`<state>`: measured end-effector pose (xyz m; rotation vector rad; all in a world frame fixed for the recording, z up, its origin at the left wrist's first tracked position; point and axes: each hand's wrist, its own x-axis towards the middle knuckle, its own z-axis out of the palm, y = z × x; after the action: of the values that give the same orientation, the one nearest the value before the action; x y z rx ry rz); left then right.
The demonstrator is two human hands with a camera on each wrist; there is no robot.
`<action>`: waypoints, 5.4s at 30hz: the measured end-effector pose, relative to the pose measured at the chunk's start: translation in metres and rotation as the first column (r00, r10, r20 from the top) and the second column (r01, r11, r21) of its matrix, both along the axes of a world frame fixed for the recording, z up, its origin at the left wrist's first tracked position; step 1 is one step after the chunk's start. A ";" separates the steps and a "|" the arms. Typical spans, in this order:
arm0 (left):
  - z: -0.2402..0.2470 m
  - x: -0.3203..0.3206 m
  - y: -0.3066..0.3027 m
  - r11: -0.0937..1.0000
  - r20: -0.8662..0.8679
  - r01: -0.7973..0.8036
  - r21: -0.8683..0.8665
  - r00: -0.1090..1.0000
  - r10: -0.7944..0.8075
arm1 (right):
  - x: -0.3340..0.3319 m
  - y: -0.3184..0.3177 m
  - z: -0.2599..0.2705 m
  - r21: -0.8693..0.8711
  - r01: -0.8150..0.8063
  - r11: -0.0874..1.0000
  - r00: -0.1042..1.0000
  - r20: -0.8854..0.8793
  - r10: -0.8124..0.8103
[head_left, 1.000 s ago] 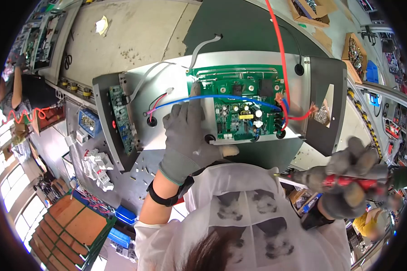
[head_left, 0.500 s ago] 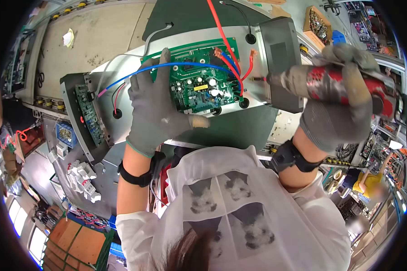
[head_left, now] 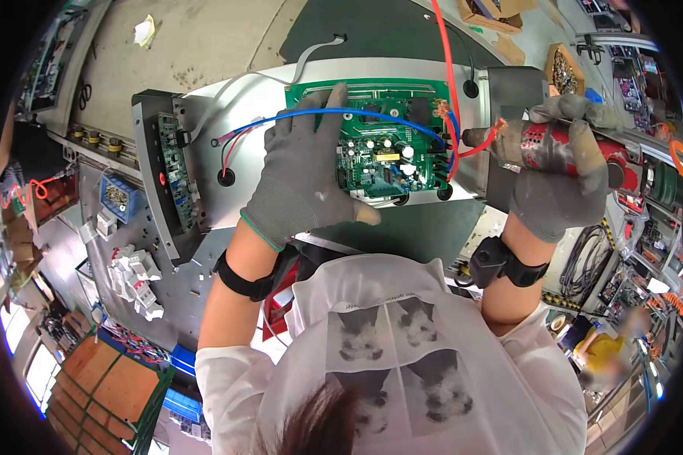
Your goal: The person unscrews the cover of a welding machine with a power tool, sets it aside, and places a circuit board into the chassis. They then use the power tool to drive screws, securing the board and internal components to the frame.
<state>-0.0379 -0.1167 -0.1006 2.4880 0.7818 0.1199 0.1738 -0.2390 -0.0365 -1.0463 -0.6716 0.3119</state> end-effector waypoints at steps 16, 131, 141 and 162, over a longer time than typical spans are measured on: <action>-0.010 -0.005 -0.001 0.997 0.048 -0.042 -0.064 0.998 0.045 | 0.006 -0.002 -0.008 0.053 0.111 0.992 0.797 0.592 -0.120; -0.014 -0.009 -0.001 0.996 0.124 -0.054 -0.070 0.990 0.062 | -0.016 0.008 -0.007 -0.100 -0.448 0.889 0.892 0.023 0.452; -0.017 -0.009 -0.003 0.997 0.115 -0.062 -0.037 0.991 0.066 | -0.015 0.009 -0.012 -0.090 -0.462 0.882 0.887 -0.019 0.462; -0.001 -0.022 -0.007 0.992 0.119 -0.067 -0.106 0.990 0.080 | -0.012 0.007 -0.007 -0.056 -0.298 0.953 0.948 0.096 0.302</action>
<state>-0.0601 -0.1232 -0.1019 2.3328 0.8072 0.2512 0.1616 -0.2319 -0.0433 -1.0035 -0.9244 0.5408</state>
